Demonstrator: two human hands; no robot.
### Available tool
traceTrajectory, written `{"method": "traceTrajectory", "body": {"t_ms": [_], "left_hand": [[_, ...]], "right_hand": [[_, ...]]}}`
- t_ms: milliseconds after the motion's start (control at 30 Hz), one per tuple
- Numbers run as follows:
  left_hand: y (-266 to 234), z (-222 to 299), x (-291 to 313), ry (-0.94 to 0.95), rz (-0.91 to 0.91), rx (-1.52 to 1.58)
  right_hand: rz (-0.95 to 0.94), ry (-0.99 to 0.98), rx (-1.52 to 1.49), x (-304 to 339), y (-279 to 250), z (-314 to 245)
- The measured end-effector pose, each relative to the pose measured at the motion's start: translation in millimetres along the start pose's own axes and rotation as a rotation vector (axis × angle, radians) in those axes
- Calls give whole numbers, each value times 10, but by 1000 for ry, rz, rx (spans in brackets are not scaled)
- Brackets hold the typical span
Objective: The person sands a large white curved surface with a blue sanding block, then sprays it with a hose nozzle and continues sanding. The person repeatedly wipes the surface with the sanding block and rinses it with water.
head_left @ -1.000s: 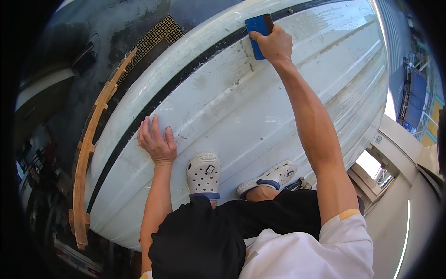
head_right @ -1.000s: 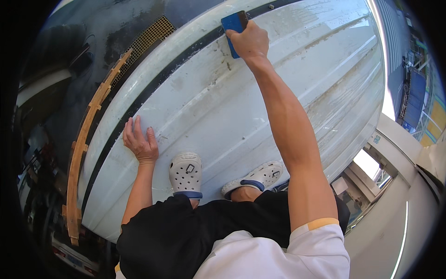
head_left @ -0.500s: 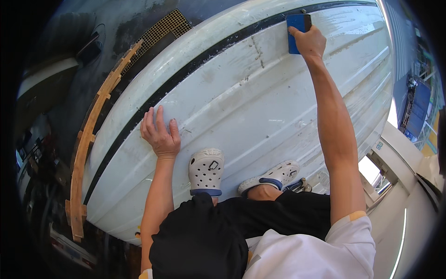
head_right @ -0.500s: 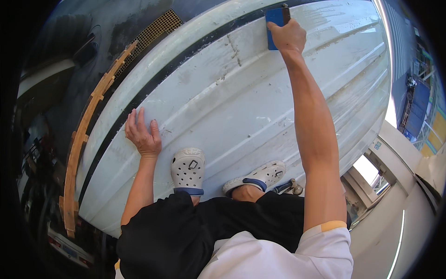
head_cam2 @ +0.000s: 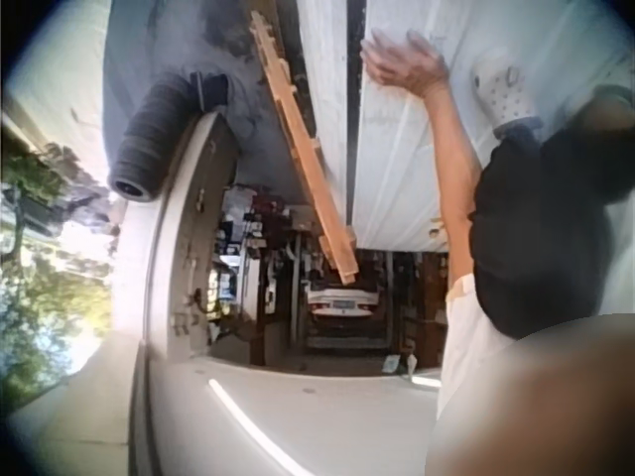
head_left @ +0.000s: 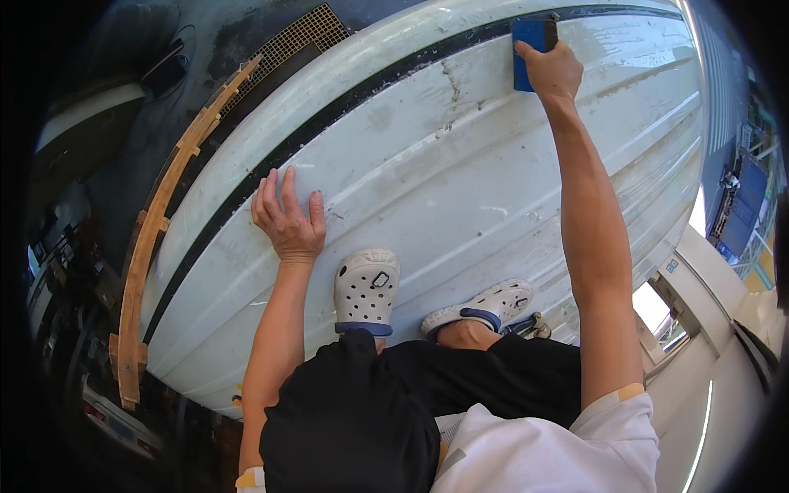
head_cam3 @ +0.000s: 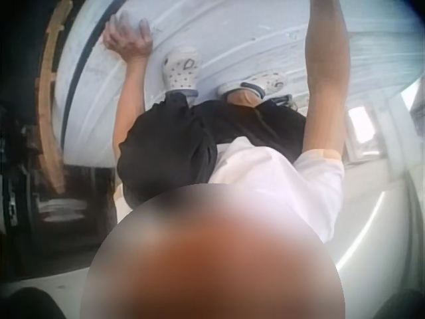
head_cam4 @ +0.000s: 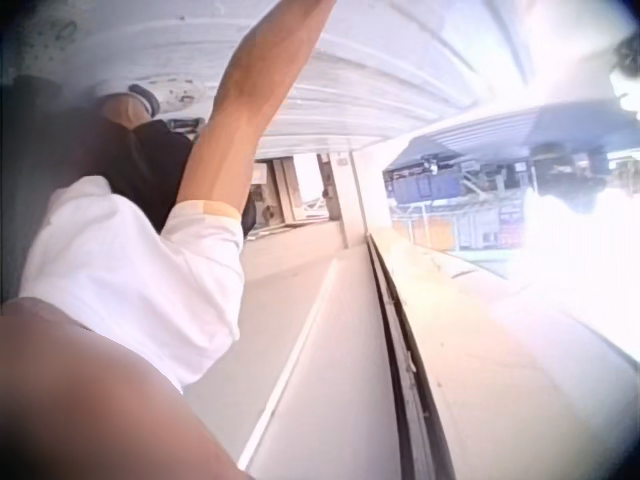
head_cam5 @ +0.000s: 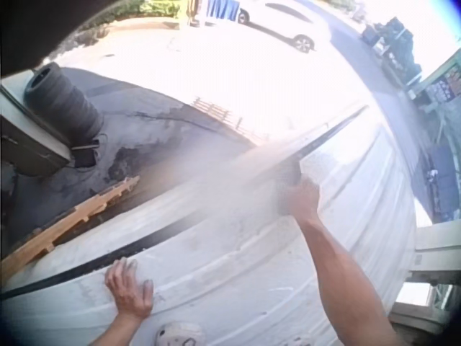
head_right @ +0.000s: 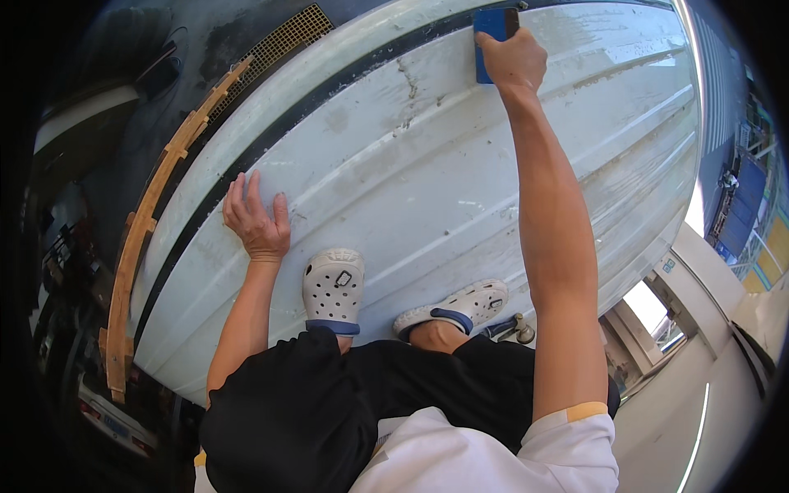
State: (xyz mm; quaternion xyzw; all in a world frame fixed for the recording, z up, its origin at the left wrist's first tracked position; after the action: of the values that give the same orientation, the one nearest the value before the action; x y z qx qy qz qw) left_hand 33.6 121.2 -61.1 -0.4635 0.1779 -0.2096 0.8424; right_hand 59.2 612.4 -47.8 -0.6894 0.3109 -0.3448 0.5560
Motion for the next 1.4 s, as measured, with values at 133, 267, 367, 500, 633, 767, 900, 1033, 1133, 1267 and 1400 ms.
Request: {"method": "traceTrajectory", "body": {"t_ms": [133, 267, 367, 500, 633, 767, 900, 1033, 1133, 1267, 1400], "left_hand": [[-10, -102, 63, 0, -3, 4], [-33, -164, 76, -2, 2, 24], [7, -34, 0, -8, 18, 26], [-28, -117, 77, -18, -6, 13], [-3, -150, 88, -7, 7, 52], [19, -39, -18, -18, 12, 19], [-5, -142, 52, -7, -2, 24], [-31, -111, 70, -15, 13, 20], [-7, -50, 37, -16, 17, -5], [25, -146, 9, -12, -9, 25], [-26, -118, 86, -32, -14, 23]], "right_hand": [[-123, -71, 105, 604, 171, -927], [34, -101, 160, 102, -40, -324], [-1, 7, 215, -122, -179, 7], [0, -96, 247, 294, 50, -591], [56, -123, 243, -80, -52, -255], [-35, -92, 99, 48, 15, -402], [-32, -173, 112, 537, 219, -919], [8, -27, 34, 3, -104, -35], [58, -109, 13, 351, 79, -480], [-143, -178, 9, 964, 380, -1422], [87, -60, 149, 106, -32, -258]]}}
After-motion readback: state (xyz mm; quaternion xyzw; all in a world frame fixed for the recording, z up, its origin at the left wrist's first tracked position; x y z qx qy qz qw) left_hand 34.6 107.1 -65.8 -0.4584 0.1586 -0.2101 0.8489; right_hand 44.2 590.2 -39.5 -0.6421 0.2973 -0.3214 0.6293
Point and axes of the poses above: each hand's wrist, its own x-axis away from the middle knuckle, its own y-axis out of the palm, z = x × y, the point moved 5 cm from there along -x, towards the middle knuckle, and after that the axes turned 14 degrees about x, right-handed, at the moved point
